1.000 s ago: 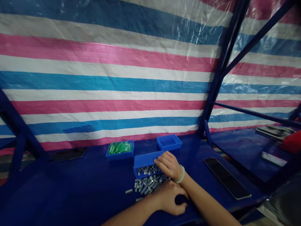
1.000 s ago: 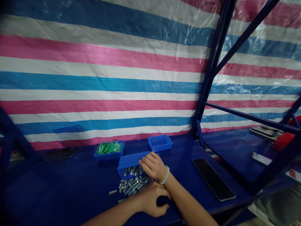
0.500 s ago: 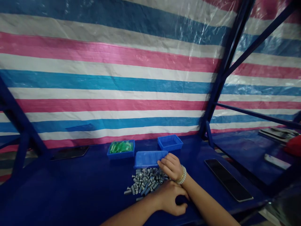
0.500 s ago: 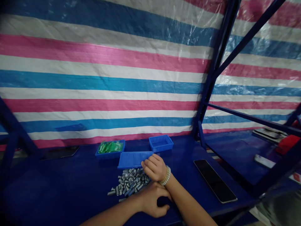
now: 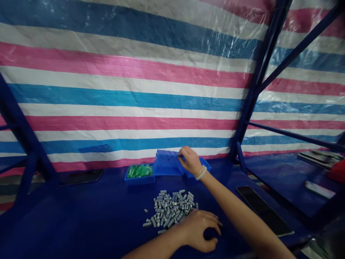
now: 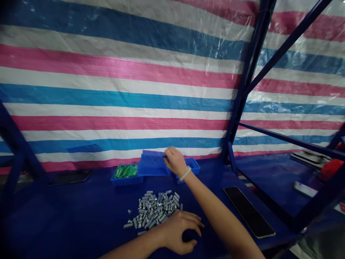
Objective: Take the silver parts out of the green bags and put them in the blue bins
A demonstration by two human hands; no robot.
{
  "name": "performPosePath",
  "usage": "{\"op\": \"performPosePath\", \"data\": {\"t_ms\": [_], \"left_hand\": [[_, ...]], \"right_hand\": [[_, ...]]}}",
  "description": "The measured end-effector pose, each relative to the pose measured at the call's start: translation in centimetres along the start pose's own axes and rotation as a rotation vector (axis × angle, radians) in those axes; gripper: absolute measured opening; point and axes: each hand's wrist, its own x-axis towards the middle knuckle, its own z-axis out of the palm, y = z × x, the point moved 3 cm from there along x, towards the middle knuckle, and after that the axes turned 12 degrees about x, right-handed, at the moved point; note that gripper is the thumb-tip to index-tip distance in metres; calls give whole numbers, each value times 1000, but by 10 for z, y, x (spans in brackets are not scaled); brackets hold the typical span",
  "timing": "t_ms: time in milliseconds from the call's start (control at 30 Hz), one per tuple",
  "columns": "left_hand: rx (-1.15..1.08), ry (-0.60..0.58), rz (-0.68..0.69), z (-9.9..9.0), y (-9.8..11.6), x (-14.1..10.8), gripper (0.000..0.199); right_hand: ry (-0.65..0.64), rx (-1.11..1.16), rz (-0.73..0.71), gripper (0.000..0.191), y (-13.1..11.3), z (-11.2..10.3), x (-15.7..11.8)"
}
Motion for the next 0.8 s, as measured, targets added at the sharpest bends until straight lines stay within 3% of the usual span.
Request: {"op": "performPosePath", "data": {"t_ms": [33,133,300,433,600,700,800], "left_hand": [[-2,-1,-3,0,0,-1,25],[-2,-3,-5,1,-1,-2,25],[-27,-28,-8,4,-4,-4,26],[-38,-28,-13,5,-6,-4,26],[-20,-39,-11,6,-7,-4,26],[-25,-29,-6,6,-7,-4,25],[-11,-28,-3,4,-5,-3,25]], "right_hand": [[-172,49,111,4,13,8,17],[-382,112,162,11,39,30,51],[-620,176,236,17,66,72,49],[-692,177,312,19,82,88,36],[-724,177,381,19,98,94,32],[-693,185,405,19,100,91,31],[-581,180,427,14,100,78,32]]}}
